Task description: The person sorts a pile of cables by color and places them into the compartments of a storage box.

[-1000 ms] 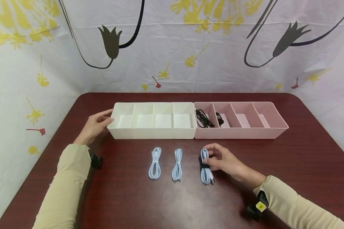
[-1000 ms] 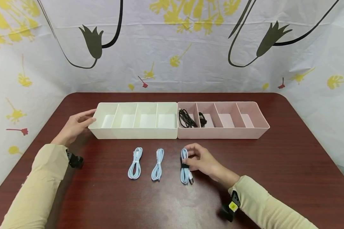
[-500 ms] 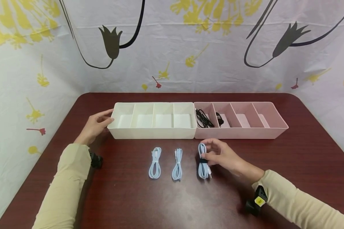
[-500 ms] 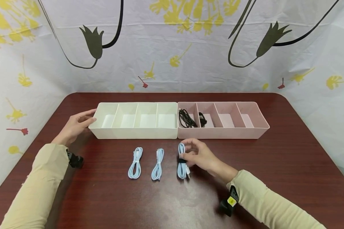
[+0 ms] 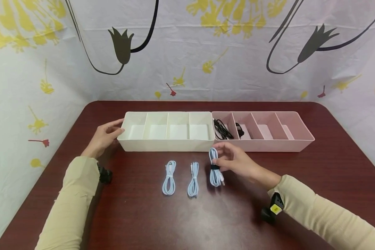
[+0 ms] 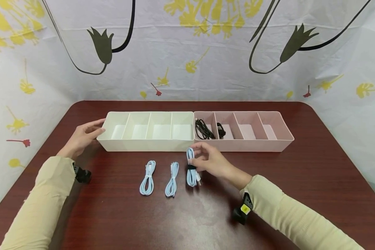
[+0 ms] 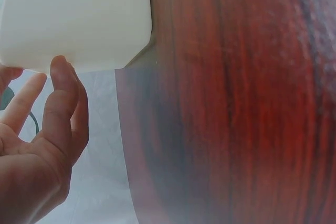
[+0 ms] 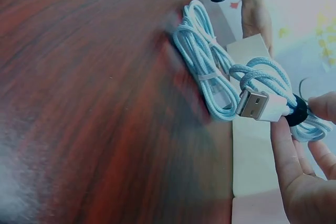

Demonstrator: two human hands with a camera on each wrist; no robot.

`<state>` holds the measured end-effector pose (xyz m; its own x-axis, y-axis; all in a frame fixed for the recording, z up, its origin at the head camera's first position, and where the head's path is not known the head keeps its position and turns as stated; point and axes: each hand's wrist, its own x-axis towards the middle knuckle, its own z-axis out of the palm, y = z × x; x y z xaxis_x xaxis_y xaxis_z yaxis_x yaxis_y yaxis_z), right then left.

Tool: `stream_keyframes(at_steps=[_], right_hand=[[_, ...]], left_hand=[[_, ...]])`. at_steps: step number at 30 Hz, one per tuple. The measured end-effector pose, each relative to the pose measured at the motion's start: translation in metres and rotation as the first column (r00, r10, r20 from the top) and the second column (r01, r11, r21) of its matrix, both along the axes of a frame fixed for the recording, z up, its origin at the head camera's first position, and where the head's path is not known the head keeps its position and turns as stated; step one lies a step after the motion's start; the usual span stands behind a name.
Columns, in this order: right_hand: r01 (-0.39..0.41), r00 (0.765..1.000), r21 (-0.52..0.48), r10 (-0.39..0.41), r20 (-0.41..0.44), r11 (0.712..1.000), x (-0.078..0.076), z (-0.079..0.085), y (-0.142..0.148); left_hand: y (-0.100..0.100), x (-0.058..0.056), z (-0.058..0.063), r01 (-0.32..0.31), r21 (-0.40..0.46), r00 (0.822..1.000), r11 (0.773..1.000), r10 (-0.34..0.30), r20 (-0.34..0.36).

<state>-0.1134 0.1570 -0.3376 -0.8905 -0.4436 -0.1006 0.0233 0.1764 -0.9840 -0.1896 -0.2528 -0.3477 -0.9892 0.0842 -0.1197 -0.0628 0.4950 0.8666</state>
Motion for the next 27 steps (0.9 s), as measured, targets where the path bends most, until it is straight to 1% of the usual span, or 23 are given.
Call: stream_keyframes(at_steps=[7,10,20,27], right_hand=[[0.004,1.0,0.048,-0.004,-0.006,0.999,-0.004,0.005,-0.005],[-0.006,1.0,0.06,0.007,-0.012,0.998,-0.006,0.008,-0.007],[-0.034,0.999,0.079,0.037,-0.037,0.996,-0.013,0.017,-0.011],[-0.041,0.998,0.085,0.044,-0.035,0.996,-0.02,0.024,-0.013]], left_hand=[[0.0,0.0,-0.001,0.003,-0.004,1.0,1.0,-0.003,-0.015],[0.0,-0.001,-0.002,0.002,-0.001,1.0,1.0,-0.002,-0.013],[-0.001,-0.001,-0.001,0.006,0.002,1.0,1.0,-0.006,-0.001],[-0.001,-0.001,-0.001,0.0,0.0,1.0,1.0,0.0,0.005]])
